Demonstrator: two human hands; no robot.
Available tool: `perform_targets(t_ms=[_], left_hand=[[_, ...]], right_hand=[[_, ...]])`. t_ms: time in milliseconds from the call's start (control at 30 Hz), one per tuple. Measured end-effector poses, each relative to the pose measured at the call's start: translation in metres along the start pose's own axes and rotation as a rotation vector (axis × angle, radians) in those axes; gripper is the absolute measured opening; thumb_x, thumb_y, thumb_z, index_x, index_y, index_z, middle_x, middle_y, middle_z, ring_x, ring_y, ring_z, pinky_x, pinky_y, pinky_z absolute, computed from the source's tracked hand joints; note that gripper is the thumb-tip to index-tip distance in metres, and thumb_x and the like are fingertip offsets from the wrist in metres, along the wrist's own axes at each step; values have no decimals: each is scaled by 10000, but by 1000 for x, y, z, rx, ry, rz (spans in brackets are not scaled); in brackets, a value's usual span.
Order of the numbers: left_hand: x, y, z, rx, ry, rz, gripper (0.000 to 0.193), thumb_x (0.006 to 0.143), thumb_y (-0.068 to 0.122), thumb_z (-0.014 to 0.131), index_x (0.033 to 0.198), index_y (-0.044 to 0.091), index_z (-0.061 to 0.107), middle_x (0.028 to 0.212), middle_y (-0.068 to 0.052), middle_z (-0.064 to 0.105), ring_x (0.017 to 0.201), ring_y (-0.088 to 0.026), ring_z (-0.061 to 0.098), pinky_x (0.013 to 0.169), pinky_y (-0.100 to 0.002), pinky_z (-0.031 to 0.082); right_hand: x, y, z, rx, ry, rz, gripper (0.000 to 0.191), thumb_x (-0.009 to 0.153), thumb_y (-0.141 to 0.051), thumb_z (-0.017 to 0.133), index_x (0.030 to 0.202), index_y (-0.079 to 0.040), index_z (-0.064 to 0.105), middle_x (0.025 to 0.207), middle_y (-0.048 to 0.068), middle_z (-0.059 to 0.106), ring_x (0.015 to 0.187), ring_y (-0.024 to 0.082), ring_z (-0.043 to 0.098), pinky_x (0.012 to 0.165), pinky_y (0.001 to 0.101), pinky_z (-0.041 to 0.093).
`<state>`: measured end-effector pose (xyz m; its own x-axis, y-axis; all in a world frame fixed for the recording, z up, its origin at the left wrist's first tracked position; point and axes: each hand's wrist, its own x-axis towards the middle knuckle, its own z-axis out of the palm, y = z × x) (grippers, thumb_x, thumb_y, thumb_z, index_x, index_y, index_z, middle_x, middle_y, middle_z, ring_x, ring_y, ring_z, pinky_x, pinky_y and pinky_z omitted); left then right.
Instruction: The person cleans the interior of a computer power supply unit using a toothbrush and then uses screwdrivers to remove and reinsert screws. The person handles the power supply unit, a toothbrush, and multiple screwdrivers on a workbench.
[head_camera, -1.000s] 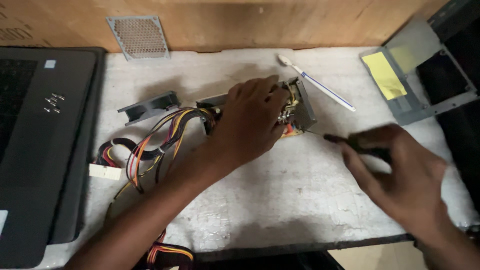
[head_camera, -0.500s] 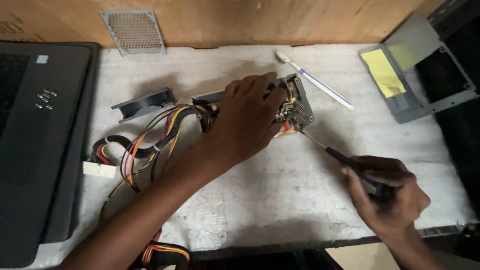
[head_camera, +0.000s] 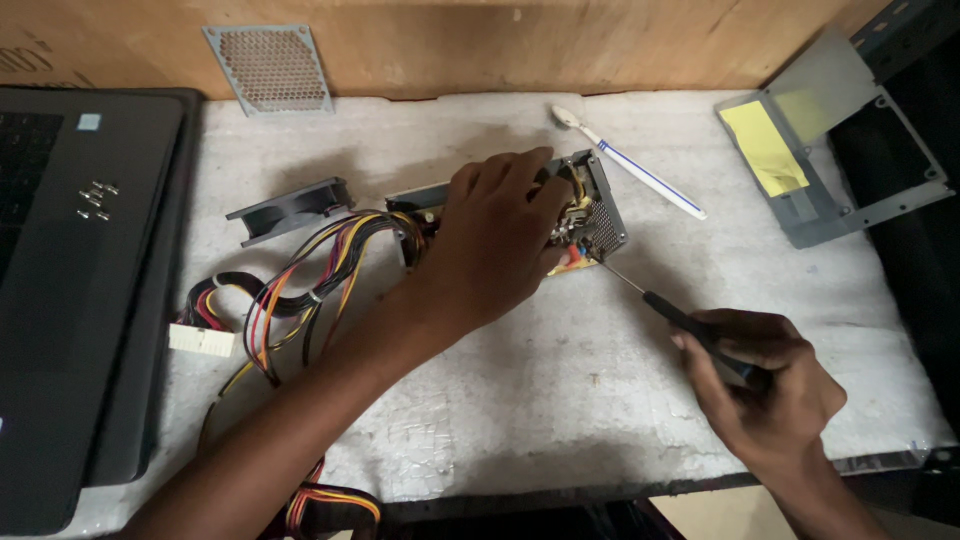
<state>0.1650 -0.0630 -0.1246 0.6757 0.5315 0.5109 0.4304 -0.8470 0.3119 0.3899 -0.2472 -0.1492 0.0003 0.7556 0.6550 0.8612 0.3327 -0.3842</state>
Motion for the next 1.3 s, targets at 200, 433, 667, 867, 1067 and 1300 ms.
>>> perform_targets(t_ms=[200, 433, 667, 867, 1067, 1300], left_hand=[[1, 1, 1, -7, -5, -15, 611, 740, 292, 873, 1212, 4, 615, 1391, -246, 542, 1282, -382, 513, 1047, -532, 367], [1, 1, 0, 7, -21, -3, 592, 745, 279, 867, 1204, 4, 613, 1396, -251, 532, 1294, -380, 506, 1053, -523, 366], [1, 1, 0, -6, -15, -5, 604, 754, 277, 865, 1222, 1, 600, 1392, -245, 535, 1282, -381, 506, 1045, -530, 360], [0, 0, 0, -15, -2, 12, 619, 757, 266, 863, 1247, -2, 596, 1385, -243, 539, 1277, -382, 509, 1034, -526, 366], [1, -2, 2, 9, 2, 19, 608, 745, 273, 867, 1226, 4, 610, 1372, -240, 547, 1266, -381, 514, 1023, -529, 380], [-1, -3, 3, -22, 42, 22, 596, 712, 251, 868, 1198, 12, 620, 1335, -231, 567, 1237, -387, 528, 1006, -525, 383]], right_hand=[[2, -2, -1, -44, -21, -13, 339, 912, -54, 789, 996, 16, 468, 956, 261, 718, 889, 280, 779, 606, 278, 599], [3, -2, 0, -42, -38, 2, 319, 912, -53, 788, 972, 4, 480, 973, 257, 730, 855, 248, 778, 574, 248, 583], [6, -1, -4, -85, -37, -39, 312, 910, -79, 790, 1019, 30, 518, 951, 230, 738, 782, 215, 760, 560, 271, 566], [19, -3, -6, -67, -76, -93, 293, 936, -75, 787, 1008, 26, 522, 962, 199, 741, 841, 216, 769, 625, 269, 607], [64, -19, -17, -39, -240, 13, 274, 880, -94, 796, 906, -13, 535, 925, 158, 736, 812, 193, 767, 661, 262, 635], [137, -34, -12, -54, -521, 166, 253, 859, -134, 771, 897, -3, 557, 707, 119, 708, 586, 193, 735, 505, 346, 560]])
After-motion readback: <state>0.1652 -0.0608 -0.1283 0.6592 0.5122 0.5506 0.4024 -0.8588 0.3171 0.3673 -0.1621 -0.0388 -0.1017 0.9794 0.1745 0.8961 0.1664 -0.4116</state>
